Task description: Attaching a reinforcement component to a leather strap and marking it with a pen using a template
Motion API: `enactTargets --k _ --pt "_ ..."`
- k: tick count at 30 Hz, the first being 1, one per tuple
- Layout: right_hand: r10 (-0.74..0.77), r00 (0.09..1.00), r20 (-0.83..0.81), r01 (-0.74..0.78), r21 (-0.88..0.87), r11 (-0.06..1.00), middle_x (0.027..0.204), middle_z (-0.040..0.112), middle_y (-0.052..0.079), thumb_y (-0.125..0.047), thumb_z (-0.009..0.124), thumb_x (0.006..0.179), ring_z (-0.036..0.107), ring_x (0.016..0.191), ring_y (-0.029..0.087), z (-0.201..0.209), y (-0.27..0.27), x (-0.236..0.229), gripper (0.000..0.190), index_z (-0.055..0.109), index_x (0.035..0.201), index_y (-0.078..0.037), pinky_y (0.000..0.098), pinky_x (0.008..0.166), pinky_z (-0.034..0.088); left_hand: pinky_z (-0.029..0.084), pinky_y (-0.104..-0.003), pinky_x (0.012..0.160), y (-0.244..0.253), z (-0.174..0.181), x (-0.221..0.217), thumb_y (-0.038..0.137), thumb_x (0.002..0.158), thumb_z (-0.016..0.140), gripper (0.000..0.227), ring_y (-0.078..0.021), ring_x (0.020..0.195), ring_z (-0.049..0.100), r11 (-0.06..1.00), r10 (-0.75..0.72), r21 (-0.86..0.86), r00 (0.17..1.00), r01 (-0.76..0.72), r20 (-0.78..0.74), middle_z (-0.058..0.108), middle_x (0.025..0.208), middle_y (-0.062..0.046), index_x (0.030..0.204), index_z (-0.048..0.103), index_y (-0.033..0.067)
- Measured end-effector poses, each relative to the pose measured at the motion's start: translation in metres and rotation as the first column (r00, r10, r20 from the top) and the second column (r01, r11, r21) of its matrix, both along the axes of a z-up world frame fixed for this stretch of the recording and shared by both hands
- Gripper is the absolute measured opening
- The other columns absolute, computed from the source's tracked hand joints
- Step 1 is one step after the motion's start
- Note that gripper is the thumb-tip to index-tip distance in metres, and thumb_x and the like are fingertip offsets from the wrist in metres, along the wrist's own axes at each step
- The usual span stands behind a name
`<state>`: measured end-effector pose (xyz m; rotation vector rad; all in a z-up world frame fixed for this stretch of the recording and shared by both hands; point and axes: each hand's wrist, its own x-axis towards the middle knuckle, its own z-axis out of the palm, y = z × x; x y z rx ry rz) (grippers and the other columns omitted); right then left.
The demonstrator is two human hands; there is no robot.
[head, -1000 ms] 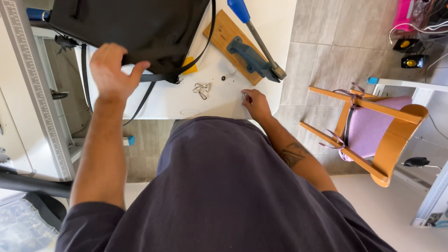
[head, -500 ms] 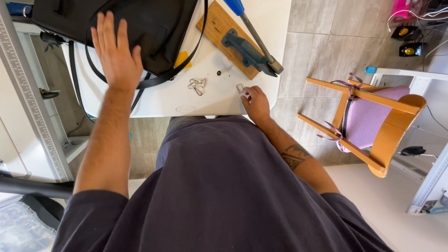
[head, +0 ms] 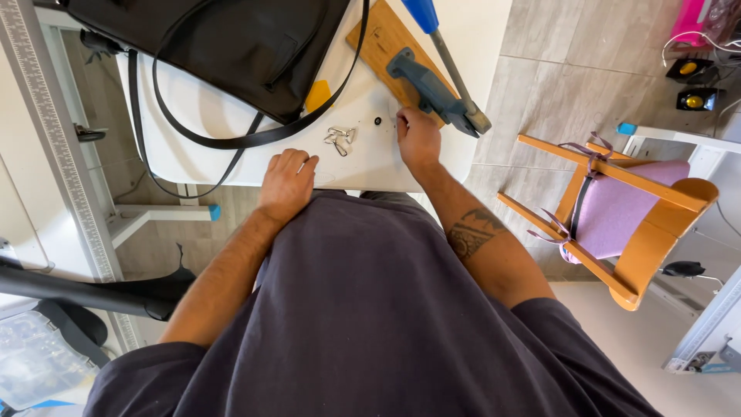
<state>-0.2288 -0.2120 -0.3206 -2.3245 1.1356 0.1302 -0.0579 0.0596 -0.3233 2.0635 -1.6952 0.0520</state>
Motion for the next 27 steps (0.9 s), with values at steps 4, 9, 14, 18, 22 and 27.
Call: enactTargets --k 4,9,14,18,22,27 --pt "-0.283 0.898 0.336 0.184 0.297 0.937 0.086 0.075 0.009 -0.007 0.069 0.095 0.074 0.060 0.020 0.011 0.003 -0.007 0.009 0.074 0.101 -0.009 0.0281 0.051 0.056 0.049 -0.037 0.075 -0.002 -0.015 -0.001 0.014 0.091 0.069 0.024 -0.0246 0.090 0.063 0.996 0.014 0.086 0.992 -0.003 -0.124 0.061 0.091 -0.005 0.114 0.073 0.0080" --pt "-0.753 0.573 0.325 0.218 0.825 0.522 0.086 0.072 0.025 0.008 0.068 0.091 0.069 0.053 0.024 0.092 0.022 -0.012 0.010 0.071 0.101 0.008 0.0237 0.043 0.046 0.054 -0.043 0.071 -0.056 0.051 -0.007 0.014 0.096 0.071 0.025 -0.0315 0.078 0.065 0.998 -0.067 -0.045 0.834 0.050 -0.547 0.063 0.082 -0.011 0.116 0.071 -0.0003" --pt "-0.679 0.616 0.400 0.076 0.827 0.557 0.082 0.073 0.024 0.013 0.069 0.089 0.070 0.054 0.023 0.118 0.026 -0.023 0.012 0.073 0.099 0.009 0.0240 0.046 0.045 0.060 -0.036 0.074 -0.115 0.110 -0.035 0.016 0.094 0.077 0.045 -0.0292 0.096 0.075 0.981 -0.132 -0.193 0.612 -0.033 -0.779 0.073 0.112 -0.015 0.135 0.065 0.0030" --pt "-0.655 0.622 0.429 0.031 0.822 0.568 0.078 0.072 0.023 0.012 0.070 0.088 0.069 0.053 0.022 0.132 0.026 -0.038 0.012 0.073 0.100 0.009 0.0235 0.047 0.044 0.060 -0.040 0.084 -0.124 0.119 -0.044 0.017 0.096 0.075 0.025 -0.0302 0.102 0.072 0.973 -0.182 -0.225 0.757 0.048 -0.628 0.069 0.121 -0.014 0.117 0.074 0.0037" --pt "-0.558 0.708 0.433 0.030 0.772 0.635 0.070 0.072 0.020 0.006 0.071 0.090 0.063 0.051 0.017 0.133 0.016 -0.056 0.010 0.074 0.099 0.007 0.0236 0.049 0.043 0.056 -0.041 0.079 -0.125 0.116 -0.057 0.020 0.094 0.075 0.014 -0.0324 0.101 0.067 0.980 -0.161 -0.189 0.813 0.064 -0.560 0.063 0.112 -0.011 0.089 0.072 0.0067" --pt "-0.376 0.794 0.479 -0.059 0.675 0.736 0.065 0.073 0.015 0.005 0.070 0.091 0.068 0.053 0.019 0.143 0.007 -0.077 0.012 0.077 0.098 0.000 0.0240 0.054 0.048 0.055 -0.041 0.071 -0.115 0.116 -0.089 0.021 0.097 0.071 0.012 -0.0279 0.078 0.069 0.994 -0.108 -0.092 0.789 0.065 -0.604 0.066 0.082 -0.004 0.089 0.070 0.0120"
